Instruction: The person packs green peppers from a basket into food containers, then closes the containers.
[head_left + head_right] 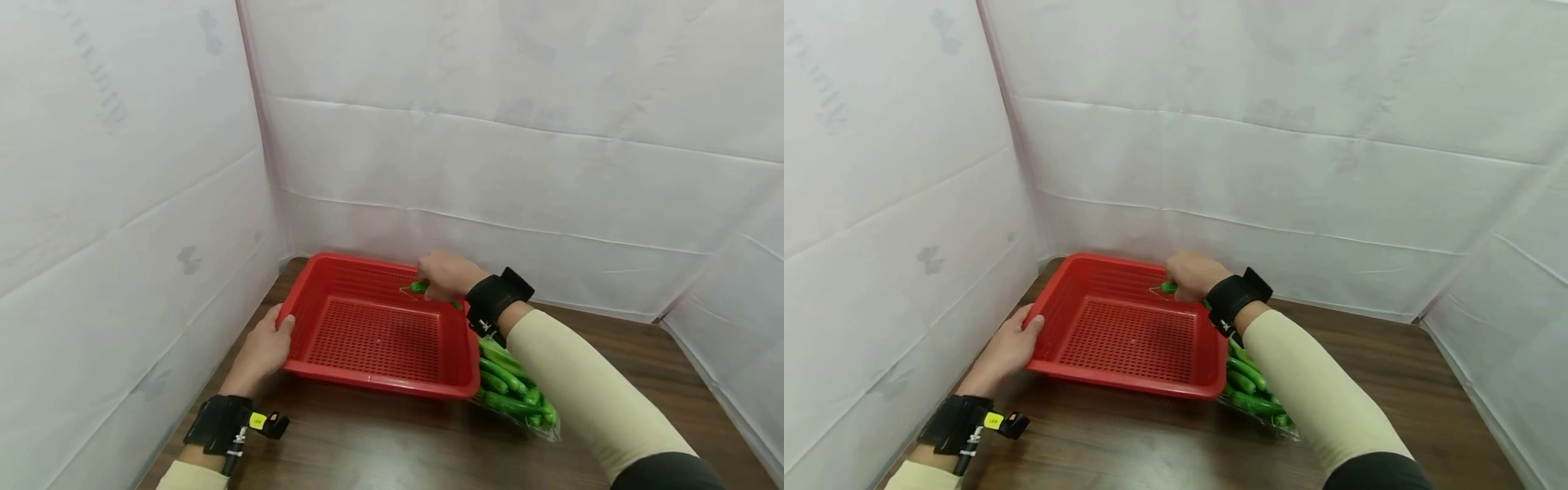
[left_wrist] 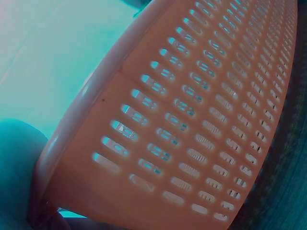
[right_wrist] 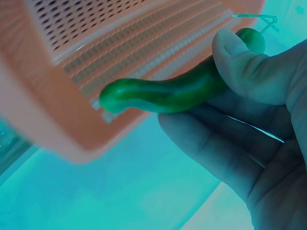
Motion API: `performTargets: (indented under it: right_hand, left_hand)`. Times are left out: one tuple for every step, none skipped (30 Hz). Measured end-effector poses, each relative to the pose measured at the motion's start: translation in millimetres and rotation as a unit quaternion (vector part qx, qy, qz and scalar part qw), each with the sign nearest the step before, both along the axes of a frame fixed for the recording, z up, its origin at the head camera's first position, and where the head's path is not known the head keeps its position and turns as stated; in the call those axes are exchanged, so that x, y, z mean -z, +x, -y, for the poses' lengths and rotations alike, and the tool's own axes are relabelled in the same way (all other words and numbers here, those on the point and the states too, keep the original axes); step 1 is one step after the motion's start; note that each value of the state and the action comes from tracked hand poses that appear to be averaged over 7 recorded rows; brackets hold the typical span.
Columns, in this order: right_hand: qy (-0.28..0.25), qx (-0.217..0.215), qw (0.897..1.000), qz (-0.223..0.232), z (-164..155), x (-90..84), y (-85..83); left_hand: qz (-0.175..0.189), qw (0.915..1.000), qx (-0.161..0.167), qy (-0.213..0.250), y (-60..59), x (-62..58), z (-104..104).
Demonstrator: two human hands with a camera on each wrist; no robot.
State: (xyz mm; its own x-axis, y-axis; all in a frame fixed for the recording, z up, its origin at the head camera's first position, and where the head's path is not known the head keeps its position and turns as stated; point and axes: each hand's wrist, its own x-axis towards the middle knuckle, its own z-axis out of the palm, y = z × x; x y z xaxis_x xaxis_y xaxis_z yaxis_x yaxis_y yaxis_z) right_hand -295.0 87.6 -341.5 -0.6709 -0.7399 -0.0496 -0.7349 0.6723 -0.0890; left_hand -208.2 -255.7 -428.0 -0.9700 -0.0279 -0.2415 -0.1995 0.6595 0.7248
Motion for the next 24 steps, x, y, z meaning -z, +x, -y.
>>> performTargets:
  right_hand:
    - [-0.006, 0.003, 1.000, 0.004, -4.9, -0.7, 1.9]
    - [-0.012, 0.006, 1.000, 0.007, -9.9, -1.3, 3.9]
    - [-0.017, 0.009, 1.000, 0.008, -15.0, -1.9, 6.1]
    - [-0.023, 0.011, 1.000, 0.007, -20.3, -2.1, 8.5]
    - [-0.026, 0.014, 1.000, 0.007, -25.3, -2.7, 10.9]
    - [-0.029, 0.017, 0.999, 0.006, -30.3, -2.9, 13.1]
    - [-0.033, 0.021, 0.999, 0.009, -35.3, -3.1, 15.6]
    - [-0.036, 0.024, 0.999, 0.008, -40.3, -2.8, 17.6]
    - [-0.038, 0.028, 0.999, 0.009, -45.1, -2.3, 19.5]
    - [-0.040, 0.030, 0.999, 0.010, -49.8, -1.9, 21.8]
    - [-0.042, 0.036, 0.998, 0.014, -54.3, -1.5, 24.0]
    - [-0.043, 0.040, 0.998, 0.016, -58.7, -1.0, 26.3]
    - [-0.045, 0.042, 0.998, 0.015, -62.9, -0.1, 28.6]
    - [-0.048, 0.044, 0.998, 0.015, -66.9, 0.6, 31.2]
    - [-0.050, 0.047, 0.998, 0.017, -71.0, 1.3, 34.1]
    - [-0.051, 0.048, 0.997, 0.018, -75.1, 1.8, 37.2]
    - [-0.051, 0.050, 0.997, 0.018, -78.9, 2.6, 40.6]
    - [-0.050, 0.049, 0.997, 0.017, -82.4, 3.5, 43.7]
    - [-0.049, 0.051, 0.997, 0.017, -85.7, 4.5, 47.0]
    - [-0.047, 0.052, 0.997, 0.018, -89.4, 5.9, 50.4]
    - [-0.043, 0.052, 0.998, 0.014, -93.1, 7.6, 53.9]
    - [-0.041, 0.054, 0.998, 0.016, -96.6, 9.1, 57.7]
    - [-0.040, 0.058, 0.997, 0.021, -100.2, 11.1, 61.6]
    - [-0.041, 0.064, 0.997, 0.029, -103.7, 13.4, 65.2]
  left_hand:
    - [0.001, 1.0000, -0.001, 0.000, 0.1, 0.6, 1.3]
    - [0.003, 1.0000, -0.001, 0.000, 0.1, 0.9, 2.8]
    - [0.003, 1.0000, -0.002, -0.001, 0.2, 0.9, 4.2]
    - [0.004, 1.0000, -0.002, -0.003, 0.3, 0.6, 5.6]
    - [0.005, 1.0000, -0.002, -0.003, 0.5, 0.4, 6.8]
    - [0.005, 1.0000, -0.002, -0.002, 0.6, -0.1, 8.2]
    - [0.004, 1.0000, -0.001, -0.004, 0.6, -0.6, 9.7]
    - [0.004, 1.0000, 0.000, -0.007, 0.8, -1.3, 11.1]
    - [0.004, 0.9999, 0.000, -0.009, 0.9, -1.7, 12.4]
    - [0.005, 0.9999, 0.001, -0.011, 1.0, -2.1, 13.6]
    - [0.004, 0.9999, 0.002, -0.012, 0.8, -2.6, 14.8]
    - [0.004, 0.9999, 0.003, -0.014, 0.5, -2.9, 16.1]
    - [0.004, 0.9999, 0.003, -0.014, 0.3, -3.1, 17.2]
    - [0.005, 0.9999, 0.003, -0.014, 0.1, -3.4, 18.2]
    - [0.004, 0.9999, 0.004, -0.015, -0.2, -3.6, 19.1]
    - [0.005, 0.9999, 0.005, -0.015, -0.4, -3.8, 19.9]
    - [0.005, 0.9999, 0.005, -0.013, -0.5, -3.7, 20.7]
    - [0.005, 0.9999, 0.005, -0.012, -0.3, -3.6, 21.6]
    - [0.007, 0.9999, 0.004, -0.011, 0.1, -3.4, 22.5]
    - [0.007, 0.9999, 0.004, -0.011, 0.4, -3.4, 23.3]
    - [0.009, 0.9999, 0.003, -0.009, 1.0, -3.2, 23.9]
    - [0.009, 0.9999, 0.004, -0.007, 1.2, -3.0, 24.5]
    - [0.009, 0.9999, 0.004, -0.007, 1.4, -2.7, 24.9]
    - [0.008, 0.9999, 0.004, -0.008, 1.6, -2.7, 25.3]
